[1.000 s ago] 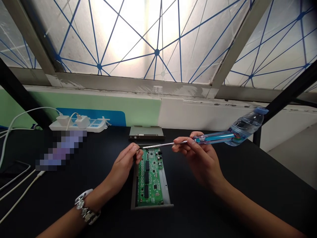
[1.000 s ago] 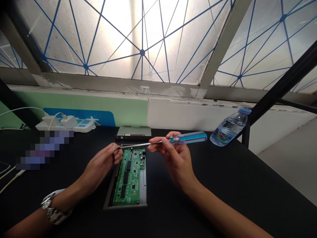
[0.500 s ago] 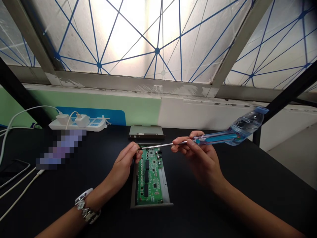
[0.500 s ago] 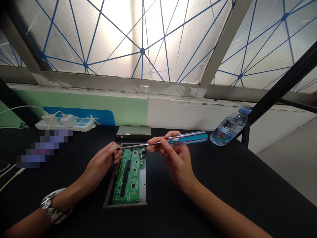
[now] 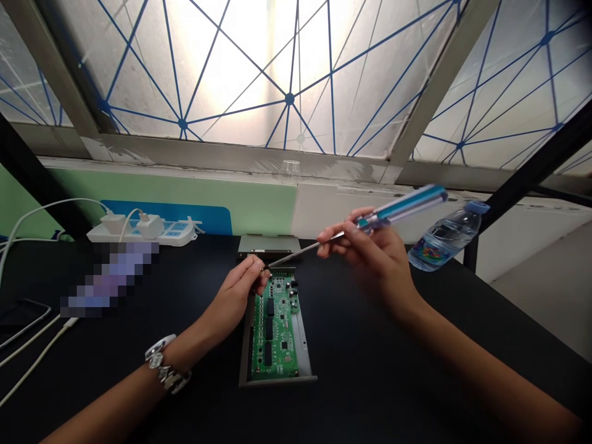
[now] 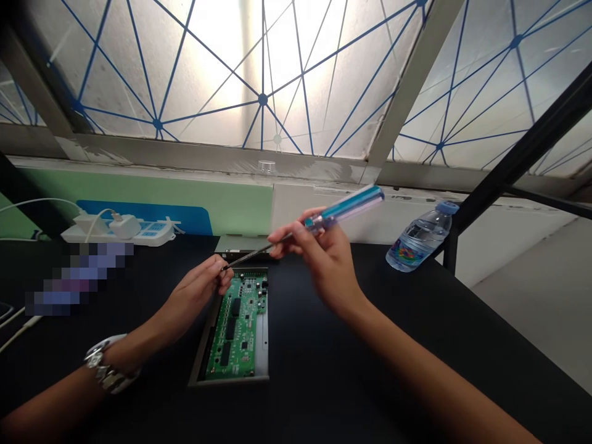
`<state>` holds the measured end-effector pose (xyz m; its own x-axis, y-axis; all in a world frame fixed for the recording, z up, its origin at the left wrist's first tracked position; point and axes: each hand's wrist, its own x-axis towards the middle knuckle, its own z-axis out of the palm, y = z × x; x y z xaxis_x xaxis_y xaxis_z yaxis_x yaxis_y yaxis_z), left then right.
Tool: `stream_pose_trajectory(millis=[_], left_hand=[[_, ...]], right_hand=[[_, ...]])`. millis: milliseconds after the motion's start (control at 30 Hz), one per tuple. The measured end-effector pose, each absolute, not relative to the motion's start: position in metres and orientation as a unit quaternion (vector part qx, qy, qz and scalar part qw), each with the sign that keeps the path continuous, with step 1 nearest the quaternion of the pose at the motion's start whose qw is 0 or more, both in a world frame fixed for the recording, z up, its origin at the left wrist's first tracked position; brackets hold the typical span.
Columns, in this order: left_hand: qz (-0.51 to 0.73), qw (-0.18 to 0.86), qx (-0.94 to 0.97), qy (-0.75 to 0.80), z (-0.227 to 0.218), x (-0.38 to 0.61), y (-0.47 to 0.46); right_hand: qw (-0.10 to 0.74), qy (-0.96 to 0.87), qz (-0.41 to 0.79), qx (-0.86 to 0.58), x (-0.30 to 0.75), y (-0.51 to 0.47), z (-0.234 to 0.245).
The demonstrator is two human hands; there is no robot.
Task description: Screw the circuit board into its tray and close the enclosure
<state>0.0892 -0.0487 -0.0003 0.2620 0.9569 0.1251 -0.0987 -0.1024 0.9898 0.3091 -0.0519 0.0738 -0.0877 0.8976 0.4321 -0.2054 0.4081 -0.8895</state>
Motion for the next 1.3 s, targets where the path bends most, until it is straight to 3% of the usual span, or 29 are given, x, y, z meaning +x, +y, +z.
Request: stream_pose_trajectory(millis=[200,400,633,1133,1300], left_hand=[[0.388,0.417,0.702,0.427,0.015,0.1,-0.026],[0.397,0.273,0.79,0.379,0.008,0.113,0.002],[0.391,0.273,0.783,0.399,-0.013,0.112,0.01],[0.365,0.256,0.789,0.423,-0.017,0.11,0.011],[0.413,0.277,0.762,0.416,-0.01,0.117,0.009]], right_hand=[[0.603,-0.634,0.358,-0.327,0.308,-0.008,0.102],[0.529,-0.691,0.341,-0.356,0.295,0.014,0.08],[0.47,-0.741,0.314,-0.363,0.286,0.011,0.061],[0.465,-0.74,0.314,-0.37,0.283,0.011,0.055],[0.459,-0.738,0.327,-0.371,0.283,0.01,0.056]])
